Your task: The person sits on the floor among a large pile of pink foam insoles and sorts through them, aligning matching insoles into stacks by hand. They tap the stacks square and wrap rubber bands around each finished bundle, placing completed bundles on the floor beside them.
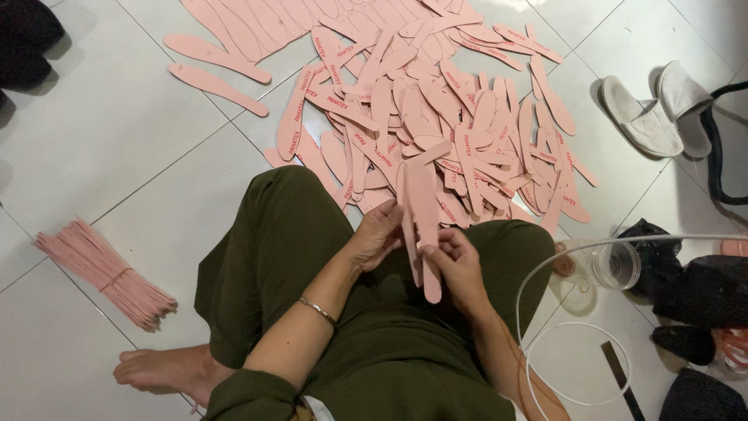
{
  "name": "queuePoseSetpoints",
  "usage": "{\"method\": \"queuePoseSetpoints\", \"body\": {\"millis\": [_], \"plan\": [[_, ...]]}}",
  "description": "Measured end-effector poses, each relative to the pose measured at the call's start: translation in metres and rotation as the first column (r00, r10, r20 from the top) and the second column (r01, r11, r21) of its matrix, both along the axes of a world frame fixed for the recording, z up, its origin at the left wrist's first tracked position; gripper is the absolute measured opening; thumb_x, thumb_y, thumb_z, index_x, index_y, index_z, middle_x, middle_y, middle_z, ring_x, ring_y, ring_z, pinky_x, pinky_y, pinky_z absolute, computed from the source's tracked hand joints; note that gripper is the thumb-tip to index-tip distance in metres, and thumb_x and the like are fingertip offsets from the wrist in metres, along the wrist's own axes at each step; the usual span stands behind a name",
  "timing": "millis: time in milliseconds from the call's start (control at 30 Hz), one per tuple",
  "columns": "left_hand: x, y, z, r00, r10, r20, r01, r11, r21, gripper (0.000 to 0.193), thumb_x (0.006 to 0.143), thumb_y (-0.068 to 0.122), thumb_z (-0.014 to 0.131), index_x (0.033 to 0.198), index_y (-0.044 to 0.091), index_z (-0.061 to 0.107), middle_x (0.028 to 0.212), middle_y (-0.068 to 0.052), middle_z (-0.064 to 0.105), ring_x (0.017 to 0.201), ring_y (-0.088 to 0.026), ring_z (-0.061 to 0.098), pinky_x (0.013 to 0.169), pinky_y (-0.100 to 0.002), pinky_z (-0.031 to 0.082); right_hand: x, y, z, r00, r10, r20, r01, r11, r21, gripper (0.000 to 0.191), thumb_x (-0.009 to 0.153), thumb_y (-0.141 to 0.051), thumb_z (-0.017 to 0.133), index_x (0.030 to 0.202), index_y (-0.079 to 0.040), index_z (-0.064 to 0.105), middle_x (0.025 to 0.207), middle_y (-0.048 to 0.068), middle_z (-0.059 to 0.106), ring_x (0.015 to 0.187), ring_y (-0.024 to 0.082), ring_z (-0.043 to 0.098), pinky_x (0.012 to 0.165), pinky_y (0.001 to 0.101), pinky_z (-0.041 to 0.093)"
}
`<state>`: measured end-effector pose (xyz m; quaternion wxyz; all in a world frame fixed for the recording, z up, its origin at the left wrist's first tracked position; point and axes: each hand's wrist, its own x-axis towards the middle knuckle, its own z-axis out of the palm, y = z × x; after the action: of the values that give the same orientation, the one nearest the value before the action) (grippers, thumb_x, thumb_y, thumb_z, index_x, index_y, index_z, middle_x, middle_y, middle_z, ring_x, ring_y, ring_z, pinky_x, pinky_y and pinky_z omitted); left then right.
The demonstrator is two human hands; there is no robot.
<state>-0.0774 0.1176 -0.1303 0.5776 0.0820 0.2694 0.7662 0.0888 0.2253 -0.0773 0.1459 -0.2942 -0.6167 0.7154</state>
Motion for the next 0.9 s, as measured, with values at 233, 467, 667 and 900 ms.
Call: {"method": "queuePoseSetpoints", "body": {"millis": [233,467,667,900], "plan": [[0.000,0.002,0.000,1.000,0.009,0.027,-0.010,1.000,0.021,0.055,0.096,0.036,0.067,0.140,0.006,0.053,0.136,-0.010,0.063,0.119,-0.024,0.067,0.097,-0.042,0.059,-0.016,-0.020,0.033,0.994,-0.032,0.101,-0.082,0.372,0.925,0.042,0.092,-0.009,0.069,0.135,-0.007,0.066,0.093,0.012,0.065,0.082,0.029,0.062,0.077,0.0380,0.052],[0.000,0.003,-0.010,0.997,0.076,0.028,-0.077,0.997,0.023,0.051,0.098,0.033,0.066,0.139,0.004,0.055,0.135,-0.010,0.066,0.123,-0.024,0.065,0.102,-0.041,0.057,-0.025,-0.031,0.036,0.989,0.078,0.124,-0.144,0.357,0.923,0.056,0.089,-0.015,0.075,0.143,-0.009,0.060,0.103,0.012,0.061,0.089,0.031,0.061,0.081,0.0415,0.051],[0.002,0.004,-0.009,0.996,0.089,0.015,-0.088,0.996,-0.022,0.050,0.099,0.031,0.066,0.138,0.002,0.057,0.134,-0.009,0.066,0.124,-0.023,0.065,0.103,-0.039,0.057,-0.025,-0.028,0.029,0.982,0.093,0.163,-0.185,0.613,0.768,0.052,0.093,-0.010,0.071,0.144,-0.013,0.058,0.110,0.012,0.059,0.086,0.020,0.063,0.073,0.0316,0.055],[-0.013,0.014,0.004,0.980,0.006,-0.197,-0.033,0.990,-0.134,0.056,0.094,0.031,0.068,0.143,0.007,0.055,0.124,-0.006,0.070,0.111,-0.015,0.069,0.092,-0.032,0.060,-0.031,-0.015,0.024,0.985,0.102,0.139,-0.172,0.654,0.737,0.050,0.095,-0.009,0.069,0.144,-0.014,0.059,0.107,0.010,0.059,0.088,0.020,0.062,0.070,0.0295,0.055]]}}
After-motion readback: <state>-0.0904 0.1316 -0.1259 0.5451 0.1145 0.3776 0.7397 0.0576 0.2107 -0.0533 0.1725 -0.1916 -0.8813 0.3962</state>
